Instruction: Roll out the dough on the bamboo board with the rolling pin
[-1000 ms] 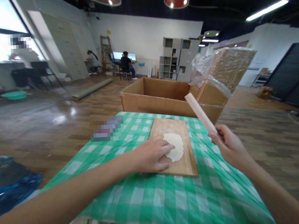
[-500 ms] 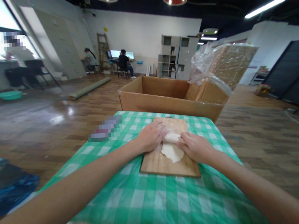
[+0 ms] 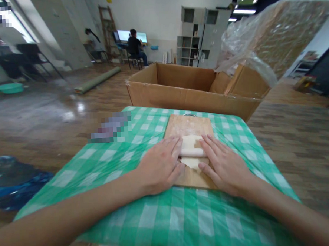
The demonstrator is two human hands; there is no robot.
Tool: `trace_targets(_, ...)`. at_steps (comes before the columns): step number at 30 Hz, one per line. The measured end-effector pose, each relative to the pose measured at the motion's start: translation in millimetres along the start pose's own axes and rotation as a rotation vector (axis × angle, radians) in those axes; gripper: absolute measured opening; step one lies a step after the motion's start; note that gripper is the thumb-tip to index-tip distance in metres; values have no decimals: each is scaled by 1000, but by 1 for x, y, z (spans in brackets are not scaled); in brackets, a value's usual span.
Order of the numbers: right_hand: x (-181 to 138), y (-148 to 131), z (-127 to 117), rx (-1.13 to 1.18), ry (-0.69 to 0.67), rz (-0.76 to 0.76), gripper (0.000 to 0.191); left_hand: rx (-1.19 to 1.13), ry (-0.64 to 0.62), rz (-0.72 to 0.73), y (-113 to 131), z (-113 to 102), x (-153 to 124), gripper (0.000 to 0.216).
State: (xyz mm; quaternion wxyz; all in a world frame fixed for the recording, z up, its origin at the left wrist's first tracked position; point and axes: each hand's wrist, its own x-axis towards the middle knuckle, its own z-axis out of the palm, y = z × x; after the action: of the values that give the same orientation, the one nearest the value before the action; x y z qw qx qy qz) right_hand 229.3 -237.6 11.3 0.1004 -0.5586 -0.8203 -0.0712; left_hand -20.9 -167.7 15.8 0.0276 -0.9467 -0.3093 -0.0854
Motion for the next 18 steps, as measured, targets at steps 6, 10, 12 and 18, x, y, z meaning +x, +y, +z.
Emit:
trace_targets(6,-36,-18,-6,39,17,-33,85,-39,8,72,16,-4,-36,85)
trace_targets(10,-53,-29,-9,89,5,-8,90,-93,11,80,27,-5,-53,96)
trace_targets(12,-62,-35,-10,97,14,-1,92,-104,4,72,32,-5,-61,100)
trace_targets(18,-82,-47,-14,74,1,-67,101,-115,-13,93,43,-8,-80,100)
